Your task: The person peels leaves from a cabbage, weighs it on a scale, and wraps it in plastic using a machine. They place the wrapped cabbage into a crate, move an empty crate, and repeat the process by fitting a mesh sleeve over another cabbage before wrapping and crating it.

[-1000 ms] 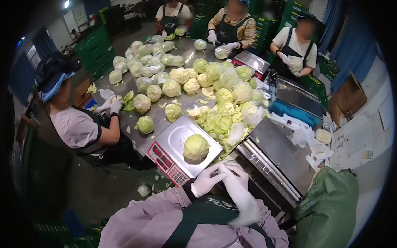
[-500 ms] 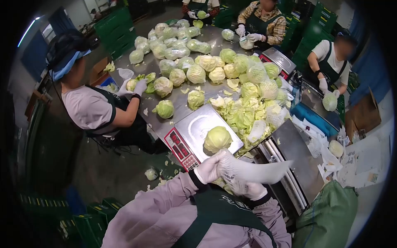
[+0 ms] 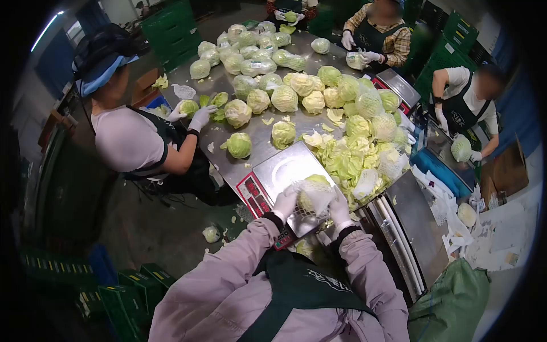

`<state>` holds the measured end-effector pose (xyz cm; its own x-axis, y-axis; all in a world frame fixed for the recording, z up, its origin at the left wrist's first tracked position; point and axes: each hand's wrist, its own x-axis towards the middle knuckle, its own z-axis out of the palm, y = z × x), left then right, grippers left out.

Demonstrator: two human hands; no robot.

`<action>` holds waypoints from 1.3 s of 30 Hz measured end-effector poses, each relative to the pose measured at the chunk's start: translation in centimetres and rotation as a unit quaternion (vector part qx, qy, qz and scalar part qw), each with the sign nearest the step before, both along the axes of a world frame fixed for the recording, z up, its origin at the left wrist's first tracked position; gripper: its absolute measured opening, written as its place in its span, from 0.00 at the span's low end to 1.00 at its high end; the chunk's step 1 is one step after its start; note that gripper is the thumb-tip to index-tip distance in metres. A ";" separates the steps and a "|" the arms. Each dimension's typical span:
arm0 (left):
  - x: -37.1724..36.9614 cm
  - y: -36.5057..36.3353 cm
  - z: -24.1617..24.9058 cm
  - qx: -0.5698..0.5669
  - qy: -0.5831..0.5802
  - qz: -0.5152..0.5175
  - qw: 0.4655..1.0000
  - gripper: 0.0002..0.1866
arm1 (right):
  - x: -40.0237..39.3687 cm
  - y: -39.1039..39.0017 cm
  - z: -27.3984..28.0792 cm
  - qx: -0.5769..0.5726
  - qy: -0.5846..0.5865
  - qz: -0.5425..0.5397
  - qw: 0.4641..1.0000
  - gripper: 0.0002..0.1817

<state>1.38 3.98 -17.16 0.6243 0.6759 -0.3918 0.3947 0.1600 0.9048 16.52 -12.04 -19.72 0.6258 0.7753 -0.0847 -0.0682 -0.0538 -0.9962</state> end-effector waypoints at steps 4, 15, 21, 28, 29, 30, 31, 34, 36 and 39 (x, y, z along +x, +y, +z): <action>-0.3 -2.9 -0.2 -0.089 -0.200 0.024 0.976 0.21 | -3.4 -1.1 7.9 0.123 0.539 0.021 0.833 0.24; -7.8 -5.8 6.4 -0.602 -0.295 -0.065 0.739 0.29 | -9.9 -8.4 22.6 -0.092 0.094 -0.077 0.988 0.17; -2.4 -6.8 9.0 -0.639 -0.297 -0.067 0.706 0.22 | -9.3 -13.6 15.0 -0.059 -0.156 -0.004 0.986 0.14; 1.8 -10.9 19.7 -0.471 -0.397 -0.308 0.725 0.21 | -11.3 -15.9 18.0 0.229 0.445 -0.078 0.862 0.39; 2.6 -11.5 20.9 -0.450 -0.364 -0.337 0.742 0.19 | -11.5 -17.1 18.7 0.240 0.433 -0.098 0.863 0.39; 3.5 -12.2 21.3 -0.431 -0.373 -0.359 0.739 0.22 | -12.0 -17.9 19.1 0.316 0.439 -0.053 0.839 0.43; 4.5 -13.0 22.0 -0.432 -0.369 -0.371 0.734 0.22 | -12.4 -18.6 19.2 0.388 0.443 -0.002 0.808 0.48; 7.1 -15.3 21.6 -0.141 -0.333 -0.338 0.869 0.26 | -12.1 -20.9 16.6 0.351 0.377 -0.114 0.849 0.48; 7.9 -15.6 19.9 -0.227 -0.233 -0.268 0.907 0.28 | -11.1 -21.5 18.1 0.378 0.369 -0.163 0.833 0.46; 7.0 -16.1 15.9 -0.347 -0.119 -0.300 0.881 0.29 | -9.5 -22.6 18.8 0.341 0.222 -0.216 0.888 0.50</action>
